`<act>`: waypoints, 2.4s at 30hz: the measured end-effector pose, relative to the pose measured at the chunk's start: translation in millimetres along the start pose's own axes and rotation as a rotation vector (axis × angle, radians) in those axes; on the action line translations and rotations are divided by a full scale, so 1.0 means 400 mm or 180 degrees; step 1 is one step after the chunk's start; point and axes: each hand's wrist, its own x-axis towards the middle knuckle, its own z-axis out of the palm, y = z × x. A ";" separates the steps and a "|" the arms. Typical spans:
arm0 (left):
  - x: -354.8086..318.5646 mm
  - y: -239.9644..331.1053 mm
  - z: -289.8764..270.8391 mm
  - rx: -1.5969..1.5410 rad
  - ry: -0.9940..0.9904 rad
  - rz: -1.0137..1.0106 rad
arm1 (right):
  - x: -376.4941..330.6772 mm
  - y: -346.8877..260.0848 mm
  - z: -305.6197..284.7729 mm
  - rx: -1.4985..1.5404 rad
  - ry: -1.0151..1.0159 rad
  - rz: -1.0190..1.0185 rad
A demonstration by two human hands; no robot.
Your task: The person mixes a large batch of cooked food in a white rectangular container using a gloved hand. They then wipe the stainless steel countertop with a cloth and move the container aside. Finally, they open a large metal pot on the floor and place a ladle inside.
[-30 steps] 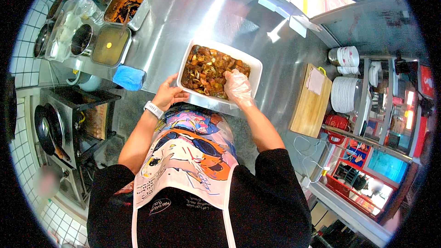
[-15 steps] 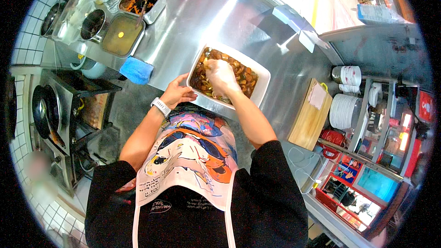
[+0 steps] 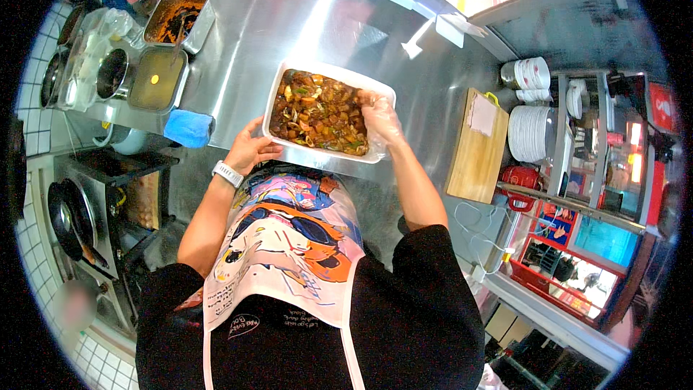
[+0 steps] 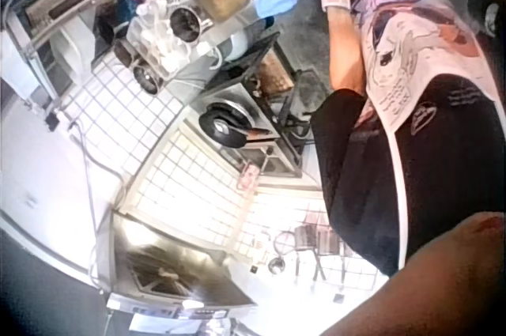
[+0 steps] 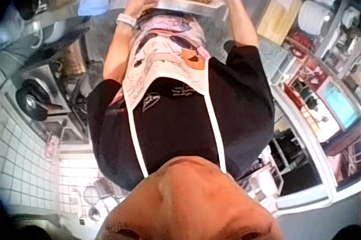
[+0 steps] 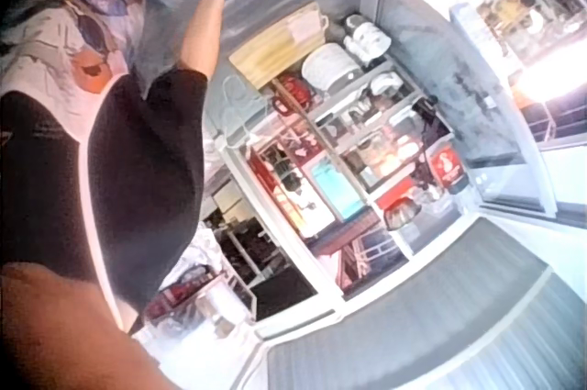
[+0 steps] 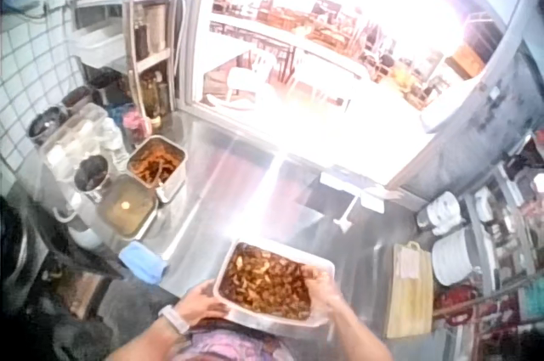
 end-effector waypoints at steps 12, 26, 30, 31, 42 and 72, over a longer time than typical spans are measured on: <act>-0.015 0.021 0.014 0.0078 0.0030 -0.0026 | 0.075 0.026 0.038 -0.3655 -0.1767 -0.0603; -0.007 0.007 0.006 -0.0022 -0.0014 -0.0028 | -0.025 -0.157 0.146 -0.0349 -0.0425 0.0853; -0.009 0.003 0.002 -0.0128 -0.0023 0.0035 | -0.037 -0.199 0.201 -0.0002 -0.0623 0.0438; -0.011 0.004 0.003 -0.0066 -0.0049 0.0026 | -0.052 -0.238 0.201 -0.0154 -0.0624 0.0353; -0.003 0.002 -0.005 -0.0042 -0.0060 -0.0015 | -0.081 -0.257 0.182 0.0384 -0.0454 0.0082; -0.004 0.007 0.011 -0.0026 -0.0110 -0.0041 | -0.077 -0.125 0.220 0.2686 -0.0611 0.2292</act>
